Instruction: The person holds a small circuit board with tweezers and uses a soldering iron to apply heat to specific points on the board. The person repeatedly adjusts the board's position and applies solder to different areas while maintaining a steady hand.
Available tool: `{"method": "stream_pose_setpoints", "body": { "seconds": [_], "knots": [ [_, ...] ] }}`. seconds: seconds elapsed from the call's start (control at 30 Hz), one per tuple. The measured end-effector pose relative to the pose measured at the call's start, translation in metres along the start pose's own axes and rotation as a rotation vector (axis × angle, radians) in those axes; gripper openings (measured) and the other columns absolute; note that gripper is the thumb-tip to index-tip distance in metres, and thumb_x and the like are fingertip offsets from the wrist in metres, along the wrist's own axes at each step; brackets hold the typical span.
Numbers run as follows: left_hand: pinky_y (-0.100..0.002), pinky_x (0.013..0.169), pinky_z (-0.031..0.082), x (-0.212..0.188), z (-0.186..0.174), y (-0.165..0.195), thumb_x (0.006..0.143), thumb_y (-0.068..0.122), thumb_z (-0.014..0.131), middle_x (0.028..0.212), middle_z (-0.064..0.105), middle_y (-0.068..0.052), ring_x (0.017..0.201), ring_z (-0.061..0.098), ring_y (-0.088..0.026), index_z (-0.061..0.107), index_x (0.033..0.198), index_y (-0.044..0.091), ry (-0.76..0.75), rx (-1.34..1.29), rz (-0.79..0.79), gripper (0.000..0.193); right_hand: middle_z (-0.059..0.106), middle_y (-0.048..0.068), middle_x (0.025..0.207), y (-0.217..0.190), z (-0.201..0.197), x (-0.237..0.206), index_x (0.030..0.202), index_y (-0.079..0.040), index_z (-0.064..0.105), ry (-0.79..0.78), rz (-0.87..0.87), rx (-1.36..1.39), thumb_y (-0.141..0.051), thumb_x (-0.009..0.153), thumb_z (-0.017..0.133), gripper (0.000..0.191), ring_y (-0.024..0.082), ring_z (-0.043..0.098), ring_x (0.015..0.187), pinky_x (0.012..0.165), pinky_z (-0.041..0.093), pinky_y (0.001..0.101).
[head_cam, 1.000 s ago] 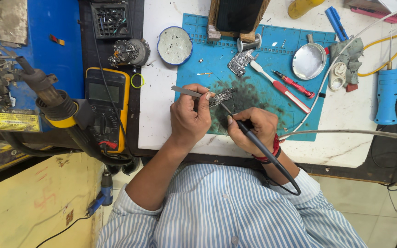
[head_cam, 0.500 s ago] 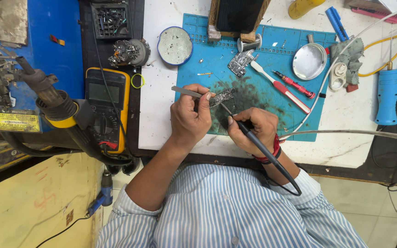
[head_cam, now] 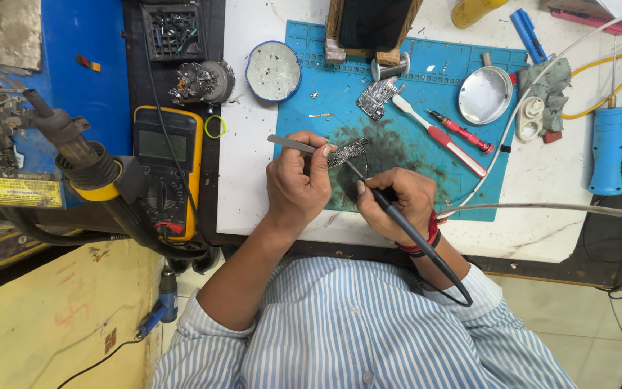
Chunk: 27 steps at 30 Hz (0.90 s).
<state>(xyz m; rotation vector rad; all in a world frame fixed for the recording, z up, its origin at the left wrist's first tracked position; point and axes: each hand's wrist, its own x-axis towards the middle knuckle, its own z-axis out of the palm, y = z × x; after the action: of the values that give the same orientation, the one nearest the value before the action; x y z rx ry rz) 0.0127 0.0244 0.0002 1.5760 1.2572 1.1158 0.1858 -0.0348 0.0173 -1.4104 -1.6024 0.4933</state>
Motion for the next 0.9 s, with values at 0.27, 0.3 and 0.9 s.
{"method": "stream_pose_setpoints", "body": {
  "seconds": [0.27,0.3,0.9],
  "knots": [
    [-0.026,0.06,0.055,-0.001,0.0002,-0.0001,0.104,0.007,0.063,0.091,0.077,-0.007,0.067,0.071,-0.01,0.057,0.11,0.003,0.0,0.002,0.003,0.01,0.058,0.003,0.061,-0.0002,-0.0002,-0.0001,0.083,-0.004,0.064,-0.001,-0.016,-0.023,-0.003,0.079,0.081,0.017,0.013,0.057,0.051,0.05,0.041,0.0279],
    [-0.026,0.06,0.055,-0.0005,0.0006,-0.0001,0.104,0.007,0.063,0.091,0.077,-0.007,0.068,0.071,-0.01,0.057,0.11,0.003,0.0,0.0,0.007,0.01,0.058,0.003,0.06,0.0002,-0.0006,0.0004,0.083,-0.004,0.064,-0.002,-0.01,-0.023,-0.002,0.079,0.081,0.018,0.013,0.057,0.051,0.05,0.04,0.028],
    [-0.025,0.06,0.054,-0.0011,-0.0005,0.0017,0.104,0.007,0.064,0.09,0.077,-0.006,0.066,0.069,-0.01,0.057,0.109,0.003,-0.001,0.004,-0.008,0.009,0.059,0.003,0.062,-0.0006,-0.0008,0.0005,0.082,-0.005,0.064,-0.009,-0.027,-0.016,-0.002,0.079,0.082,0.018,0.013,0.057,0.051,0.05,0.041,0.0278]
  ]
}}
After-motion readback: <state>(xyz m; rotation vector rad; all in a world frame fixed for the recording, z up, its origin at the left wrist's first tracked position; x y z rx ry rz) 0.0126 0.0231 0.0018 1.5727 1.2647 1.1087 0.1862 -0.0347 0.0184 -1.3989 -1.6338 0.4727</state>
